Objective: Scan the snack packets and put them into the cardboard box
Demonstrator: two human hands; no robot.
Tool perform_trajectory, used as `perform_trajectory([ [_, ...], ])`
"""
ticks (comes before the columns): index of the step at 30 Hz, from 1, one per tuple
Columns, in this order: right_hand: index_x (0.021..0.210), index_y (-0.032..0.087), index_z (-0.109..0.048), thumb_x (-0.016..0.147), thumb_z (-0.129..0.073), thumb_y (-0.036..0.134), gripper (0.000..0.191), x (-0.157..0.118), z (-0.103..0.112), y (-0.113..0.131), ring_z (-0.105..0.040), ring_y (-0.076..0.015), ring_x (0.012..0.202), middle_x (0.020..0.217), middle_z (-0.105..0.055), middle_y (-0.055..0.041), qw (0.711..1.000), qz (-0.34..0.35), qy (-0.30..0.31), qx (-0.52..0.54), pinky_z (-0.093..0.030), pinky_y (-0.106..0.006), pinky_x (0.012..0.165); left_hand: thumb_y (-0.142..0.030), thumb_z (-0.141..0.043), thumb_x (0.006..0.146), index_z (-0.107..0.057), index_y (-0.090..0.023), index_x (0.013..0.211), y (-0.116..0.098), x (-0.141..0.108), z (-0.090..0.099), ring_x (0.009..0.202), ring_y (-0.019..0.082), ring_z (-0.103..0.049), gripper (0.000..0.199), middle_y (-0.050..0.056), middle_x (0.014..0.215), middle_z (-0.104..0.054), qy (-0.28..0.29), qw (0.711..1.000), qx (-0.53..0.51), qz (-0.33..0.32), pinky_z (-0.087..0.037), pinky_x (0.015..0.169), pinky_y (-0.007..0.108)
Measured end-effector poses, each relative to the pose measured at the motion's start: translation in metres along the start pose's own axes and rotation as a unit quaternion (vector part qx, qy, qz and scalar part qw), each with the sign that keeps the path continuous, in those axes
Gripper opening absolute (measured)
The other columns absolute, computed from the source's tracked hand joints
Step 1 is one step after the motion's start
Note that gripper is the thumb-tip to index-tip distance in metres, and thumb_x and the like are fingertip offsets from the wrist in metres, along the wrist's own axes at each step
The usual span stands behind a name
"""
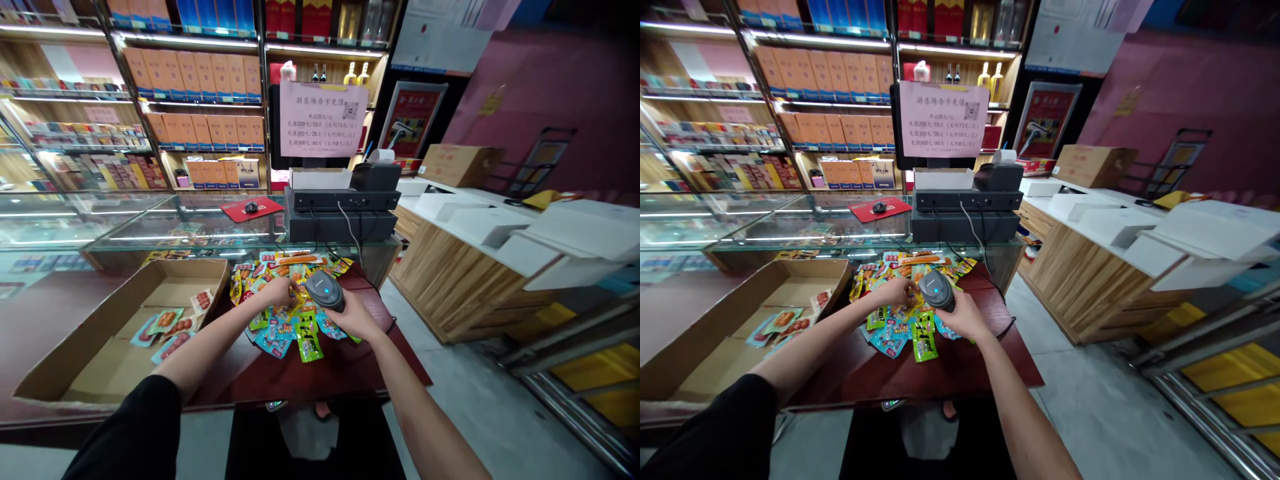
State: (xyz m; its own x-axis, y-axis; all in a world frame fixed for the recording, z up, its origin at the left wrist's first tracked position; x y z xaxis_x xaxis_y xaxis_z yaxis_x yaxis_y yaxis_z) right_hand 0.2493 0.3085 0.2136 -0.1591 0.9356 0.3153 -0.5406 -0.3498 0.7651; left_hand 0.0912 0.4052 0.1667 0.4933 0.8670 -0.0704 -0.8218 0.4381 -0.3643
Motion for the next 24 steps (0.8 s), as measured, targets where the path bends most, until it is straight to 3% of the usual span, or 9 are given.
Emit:
perform_trajectory([
  [3, 0.106, 0.019, -0.066, 0.072, -0.065, 0.025, 0.034, 0.002, -0.017, 0.007, -0.066, -0.024, 0.094, 0.1, -0.072, -0.0049, 0.999, 0.018, 0.024, 0.012, -0.051, -0.033, 0.082, -0.029, -0.073, 0.064, -0.068, -0.017, 0.083, 0.029, -0.007, 0.021, 0.068, 0.017, -0.063, 0.023, 0.003, 0.073, -0.067, -0.046, 0.993, -0.104, 0.02, -0.047, 0.061, 0.024],
  [5, 0.106, 0.018, -0.066, 0.07, -0.066, 0.023, 0.036, 0.004, -0.03, 0.011, -0.066, -0.0242, 0.095, 0.103, -0.072, -0.0055, 0.999, 0.03, 0.042, 0.01, -0.05, -0.034, 0.085, -0.029, -0.074, 0.065, -0.063, -0.016, 0.074, 0.054, -0.015, 0.034, 0.06, 0.013, -0.06, 0.02, 0.0, 0.065, -0.063, -0.074, 0.971, -0.22, 0.051, -0.047, 0.057, 0.023],
  [10, 0.102, 0.017, -0.067, 0.069, -0.065, 0.021, 0.033, 0.01, -0.061, 0.02, -0.066, -0.0241, 0.088, 0.097, -0.072, -0.0058, 0.996, 0.031, 0.081, -0.015, -0.051, -0.034, 0.08, -0.032, -0.083, 0.059, -0.056, -0.014, 0.075, 0.102, -0.05, 0.056, 0.061, 0.011, -0.061, 0.035, -0.001, 0.065, -0.062, -0.158, 0.843, -0.504, 0.105, -0.055, 0.06, 0.027],
  [13, 0.103, 0.017, -0.067, 0.07, -0.065, 0.022, 0.033, 0.014, -0.075, 0.03, -0.066, -0.0242, 0.089, 0.095, -0.073, -0.0049, 0.994, 0.037, 0.098, -0.005, -0.051, -0.033, 0.079, -0.034, -0.086, 0.055, -0.063, -0.012, 0.087, 0.109, -0.067, 0.059, 0.069, 0.014, -0.064, 0.045, 0.002, 0.072, -0.067, -0.161, 0.8, -0.568, 0.106, -0.057, 0.065, 0.029],
  [18, 0.107, 0.02, -0.067, 0.071, -0.065, 0.022, 0.036, 0.019, -0.086, 0.043, -0.067, -0.0239, 0.091, 0.099, -0.073, -0.0036, 0.993, 0.041, 0.111, 0.012, -0.05, -0.033, 0.082, -0.032, -0.086, 0.054, -0.068, -0.01, 0.083, 0.108, -0.085, 0.057, 0.075, 0.015, -0.066, 0.041, 0.006, 0.085, -0.07, -0.139, 0.774, -0.606, 0.122, -0.057, 0.069, 0.027],
  [24, 0.108, 0.02, -0.067, 0.071, -0.066, 0.023, 0.037, 0.02, -0.087, 0.041, -0.067, -0.0239, 0.091, 0.098, -0.073, -0.004, 0.993, 0.038, 0.109, 0.009, -0.05, -0.034, 0.082, -0.024, -0.086, 0.055, -0.067, -0.009, 0.079, 0.108, -0.095, 0.06, 0.076, 0.015, -0.067, 0.034, 0.006, 0.083, -0.069, -0.144, 0.753, -0.627, 0.141, -0.058, 0.07, 0.029],
])
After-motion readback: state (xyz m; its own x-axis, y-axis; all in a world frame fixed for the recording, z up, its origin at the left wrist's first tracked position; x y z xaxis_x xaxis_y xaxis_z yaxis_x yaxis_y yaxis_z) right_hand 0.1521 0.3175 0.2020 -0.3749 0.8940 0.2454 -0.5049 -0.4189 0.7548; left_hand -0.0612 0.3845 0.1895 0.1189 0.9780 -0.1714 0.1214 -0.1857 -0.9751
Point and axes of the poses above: each hand's wrist, its own x-axis towards the middle knuckle, its own z-axis out of the back of the hand, y = z × x, the point moved 9 cm from there along x, towards the middle knuckle
